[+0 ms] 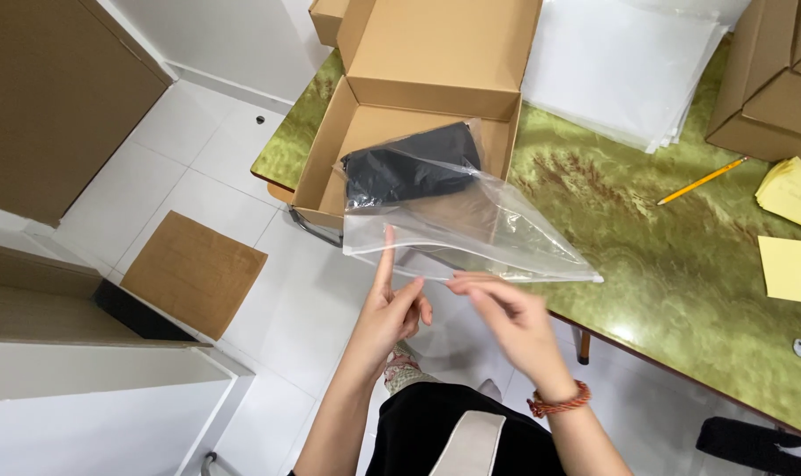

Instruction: The person unties ribbons on cardboard boxes, opens them, and removes plastic-wrapped clothing items. They unwrap a gray t-shirt and a black garment, place the gray t-shirt on a hanger, and hang it on a clothing rack.

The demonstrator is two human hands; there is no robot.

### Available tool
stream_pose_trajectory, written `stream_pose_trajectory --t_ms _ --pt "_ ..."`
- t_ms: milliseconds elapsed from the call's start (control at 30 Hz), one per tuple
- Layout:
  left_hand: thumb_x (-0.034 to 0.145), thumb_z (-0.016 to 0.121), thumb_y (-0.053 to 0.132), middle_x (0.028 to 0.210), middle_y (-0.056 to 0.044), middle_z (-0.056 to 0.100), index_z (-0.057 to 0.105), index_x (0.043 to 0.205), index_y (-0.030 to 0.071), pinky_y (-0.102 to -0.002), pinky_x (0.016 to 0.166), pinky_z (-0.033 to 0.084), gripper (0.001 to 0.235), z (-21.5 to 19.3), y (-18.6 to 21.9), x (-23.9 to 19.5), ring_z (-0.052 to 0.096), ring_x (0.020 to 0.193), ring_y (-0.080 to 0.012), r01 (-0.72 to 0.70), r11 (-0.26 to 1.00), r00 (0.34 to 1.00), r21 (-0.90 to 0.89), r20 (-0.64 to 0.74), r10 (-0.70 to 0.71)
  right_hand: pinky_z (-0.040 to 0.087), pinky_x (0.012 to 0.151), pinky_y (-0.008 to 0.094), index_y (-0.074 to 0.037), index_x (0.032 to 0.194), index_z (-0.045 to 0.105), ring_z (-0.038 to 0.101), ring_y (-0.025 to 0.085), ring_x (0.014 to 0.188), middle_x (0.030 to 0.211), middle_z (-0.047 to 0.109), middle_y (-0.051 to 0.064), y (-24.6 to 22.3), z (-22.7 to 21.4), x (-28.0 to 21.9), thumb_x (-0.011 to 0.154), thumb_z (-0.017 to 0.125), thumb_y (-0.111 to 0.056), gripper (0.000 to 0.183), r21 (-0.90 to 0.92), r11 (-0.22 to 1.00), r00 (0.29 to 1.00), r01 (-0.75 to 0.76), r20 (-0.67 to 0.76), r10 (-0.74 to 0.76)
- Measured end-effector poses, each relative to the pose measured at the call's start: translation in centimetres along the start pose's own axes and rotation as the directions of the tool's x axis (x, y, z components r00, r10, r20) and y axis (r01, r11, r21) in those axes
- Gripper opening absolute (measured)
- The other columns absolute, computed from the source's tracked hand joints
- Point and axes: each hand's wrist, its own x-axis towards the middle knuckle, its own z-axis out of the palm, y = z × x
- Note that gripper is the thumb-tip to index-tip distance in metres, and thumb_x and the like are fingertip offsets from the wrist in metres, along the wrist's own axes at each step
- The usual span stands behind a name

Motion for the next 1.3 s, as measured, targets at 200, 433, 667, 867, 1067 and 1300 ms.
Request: stream_pose_trajectory --t_ms 200,433,667,867,1067,1300 --pt "0.108 0.050 0.013 0.063 -0.013 0.063 0.005 0.175 0.022 -0.020 0.042 0.032 0.081 -0.5 0.1 -0.1 0.038 0.041 -0.0075 -0.011 0.999 0.997 0.044 -0.082 0.015 0.051 0.105 0.059 0.001 0.114 0.073 0.066 0.048 0.122 0.120 0.074 0.026 -0.1 1.5 4.1 0.100 0.071 -0.039 0.042 -0.598 0.766 0.960 -0.234 -0.016 0.280" --pt "0.103 0.066 0.023 0.077 -0.003 0.082 0.084 0.127 0.023 -0.025 0.061 0.047 0.030 -2.2 -1.2 -1.6 0.049 0.062 -0.0101 -0.110 0.844 0.798 0.525 -0.459 0.390 0.032 0.117 0.074 -0.008 0.170 0.020 0.030 0.060 0.150 0.170 0.022 0.036 -3.9 2.7 5.6 0.101 0.063 -0.012 0.082 -0.528 0.837 0.979 -0.142 0.051 0.198" --pt "0.094 0.078 0.031 0.149 -0.004 0.055 0.085 0.102 0.033 -0.056 0.114 0.030 0.011 -0.8 3.0 0.8 0.043 0.141 -0.0342 -0.340 -0.049 0.569 0.939 0.247 0.785 0.038 0.115 0.071 -0.010 0.170 0.023 0.035 0.057 0.149 0.169 0.026 0.032 -1.8 3.4 5.3 0.097 0.066 -0.014 0.084 -0.558 0.823 0.975 -0.111 0.100 0.199" --pt "0.091 0.077 0.018 0.138 0.005 0.065 0.080 0.114 0.027 -0.036 0.087 0.046 0.024 -2.5 1.6 5.3 0.058 0.120 -0.0192 -0.325 -0.182 0.764 0.928 0.371 0.527 0.038 0.118 0.064 -0.012 0.166 0.037 0.042 0.053 0.147 0.156 0.045 0.032 -1.3 1.7 5.1 0.098 0.069 -0.023 0.076 -0.591 0.802 0.985 -0.093 0.062 0.161" --pt "0.089 0.068 -0.004 0.136 0.003 0.065 0.062 0.144 0.016 -0.039 0.079 0.062 0.059 -2.3 5.1 2.9 0.066 0.111 -0.0230 -0.296 -0.016 0.865 0.955 0.275 0.420 0.038 0.119 0.061 0.003 0.153 0.051 0.047 0.053 0.144 0.148 0.054 0.037 -3.7 1.1 5.7 0.101 0.068 -0.033 0.066 -0.626 0.759 0.979 -0.181 -0.044 0.198" --pt "0.085 0.057 -0.019 0.165 -0.019 0.039 0.034 0.164 0.005 -0.057 0.074 0.063 0.086 -1.6 6.6 0.6 0.074 0.095 -0.0484 -0.379 0.121 0.837 0.917 0.284 0.468 0.041 0.120 0.054 -0.004 0.161 0.045 0.044 0.047 0.149 0.155 0.051 0.034 -1.3 2.1 6.7 0.100 0.068 -0.032 0.071 -0.533 0.804 0.956 -0.265 -0.037 0.291"
